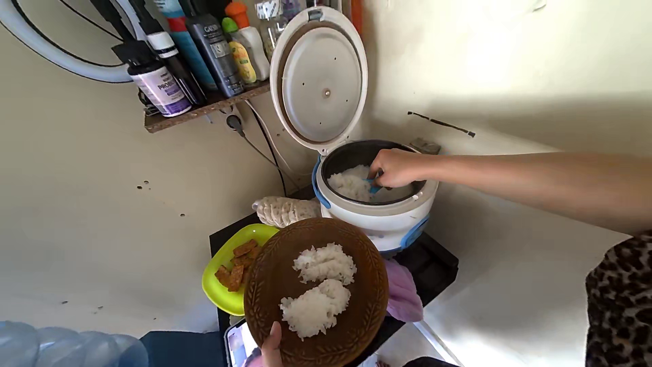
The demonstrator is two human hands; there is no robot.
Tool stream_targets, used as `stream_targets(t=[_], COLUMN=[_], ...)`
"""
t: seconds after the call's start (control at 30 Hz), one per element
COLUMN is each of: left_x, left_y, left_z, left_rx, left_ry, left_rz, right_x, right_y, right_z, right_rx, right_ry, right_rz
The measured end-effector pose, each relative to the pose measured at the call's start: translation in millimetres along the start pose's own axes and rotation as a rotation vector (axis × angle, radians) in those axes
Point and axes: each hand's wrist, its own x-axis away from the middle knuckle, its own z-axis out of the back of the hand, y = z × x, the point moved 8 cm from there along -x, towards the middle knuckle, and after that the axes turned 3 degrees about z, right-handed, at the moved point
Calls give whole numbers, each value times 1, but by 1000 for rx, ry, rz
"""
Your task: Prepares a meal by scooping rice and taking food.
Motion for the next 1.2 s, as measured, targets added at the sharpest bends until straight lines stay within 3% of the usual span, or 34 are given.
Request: stream_targets(t=[0.37,0.5,0.7,0.9,1.1,1.2], left_x=[2,6,2,-21,-16,-11], left_y=[-1,15,34,15,0,-3], left_z=[5,9,-51,-109,-130,-124], left_rx=[-1,42,25,23,18,29], left_ry=[25,6,-71,-177,-264,-266], left_rz=[-35,-95,-110,70,127,142], right_x=[8,16,53,109,166,188], right_y=[12,27,31,-33,-101,-104], right_z=[4,24,86,129,53,49], right_rx=[-198,-216,-256,-71,497,521], right_ry=[-119,-42,159,350,612,683], right_rz=[-143,-168,-180,-45,340,415])
